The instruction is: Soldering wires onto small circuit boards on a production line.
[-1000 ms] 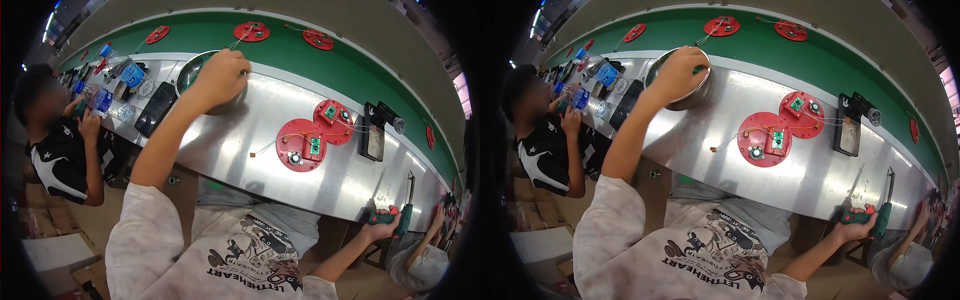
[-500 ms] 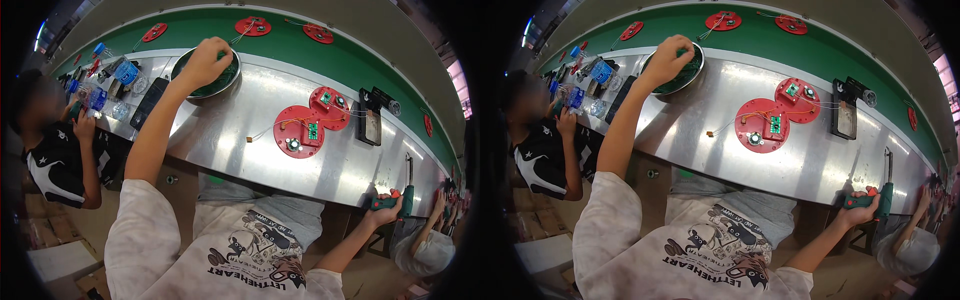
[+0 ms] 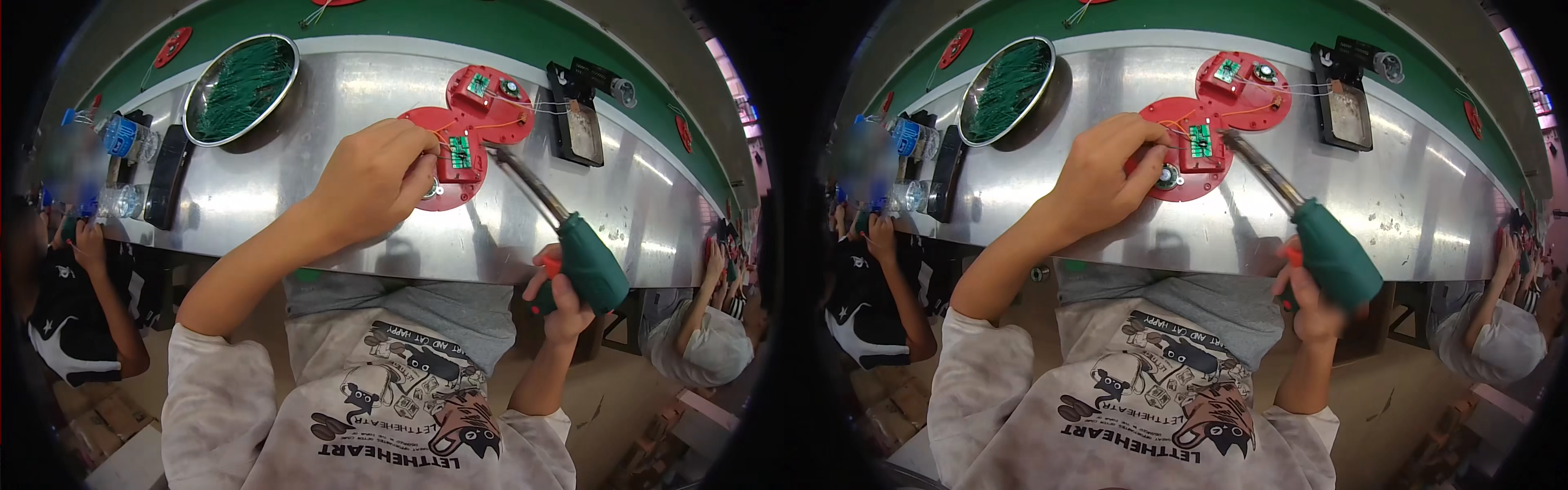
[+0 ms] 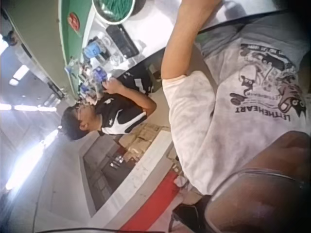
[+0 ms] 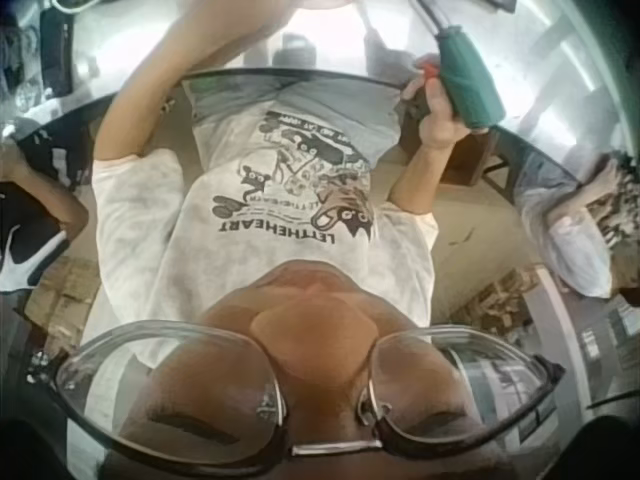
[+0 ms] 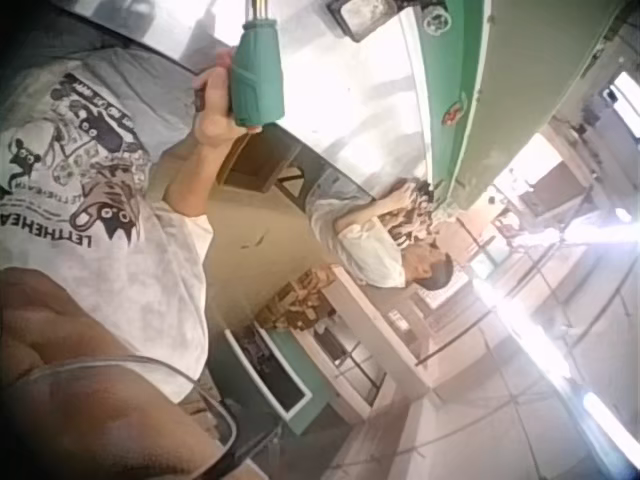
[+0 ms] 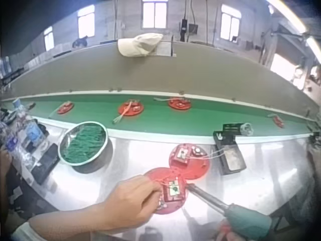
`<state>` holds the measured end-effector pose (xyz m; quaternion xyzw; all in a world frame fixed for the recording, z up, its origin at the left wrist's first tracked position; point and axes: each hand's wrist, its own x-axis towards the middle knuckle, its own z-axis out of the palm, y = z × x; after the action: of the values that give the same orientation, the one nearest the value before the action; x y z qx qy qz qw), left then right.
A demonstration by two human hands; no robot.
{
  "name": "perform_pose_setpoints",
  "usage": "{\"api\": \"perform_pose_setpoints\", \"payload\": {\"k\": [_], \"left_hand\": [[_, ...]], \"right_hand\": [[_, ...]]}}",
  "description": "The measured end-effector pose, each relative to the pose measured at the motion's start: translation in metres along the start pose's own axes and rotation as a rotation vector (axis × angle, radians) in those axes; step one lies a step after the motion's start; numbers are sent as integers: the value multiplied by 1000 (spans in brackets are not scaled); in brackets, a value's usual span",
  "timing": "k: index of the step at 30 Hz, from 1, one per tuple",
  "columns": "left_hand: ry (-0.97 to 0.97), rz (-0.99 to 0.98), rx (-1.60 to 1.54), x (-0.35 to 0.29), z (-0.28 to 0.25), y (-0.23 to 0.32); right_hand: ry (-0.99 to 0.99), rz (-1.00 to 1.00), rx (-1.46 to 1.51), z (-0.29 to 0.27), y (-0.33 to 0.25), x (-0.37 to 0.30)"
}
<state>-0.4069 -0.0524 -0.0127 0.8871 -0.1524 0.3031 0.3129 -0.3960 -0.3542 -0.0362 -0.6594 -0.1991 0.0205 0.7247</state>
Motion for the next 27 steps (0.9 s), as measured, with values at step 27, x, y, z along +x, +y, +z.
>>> {"api": "perform_pose_setpoints", "payload": {"k": [27], "left_hand": [[80, 166, 216, -12, 29, -14]], "right_hand": [[-150, 193, -26, 4, -19, 15]]}}
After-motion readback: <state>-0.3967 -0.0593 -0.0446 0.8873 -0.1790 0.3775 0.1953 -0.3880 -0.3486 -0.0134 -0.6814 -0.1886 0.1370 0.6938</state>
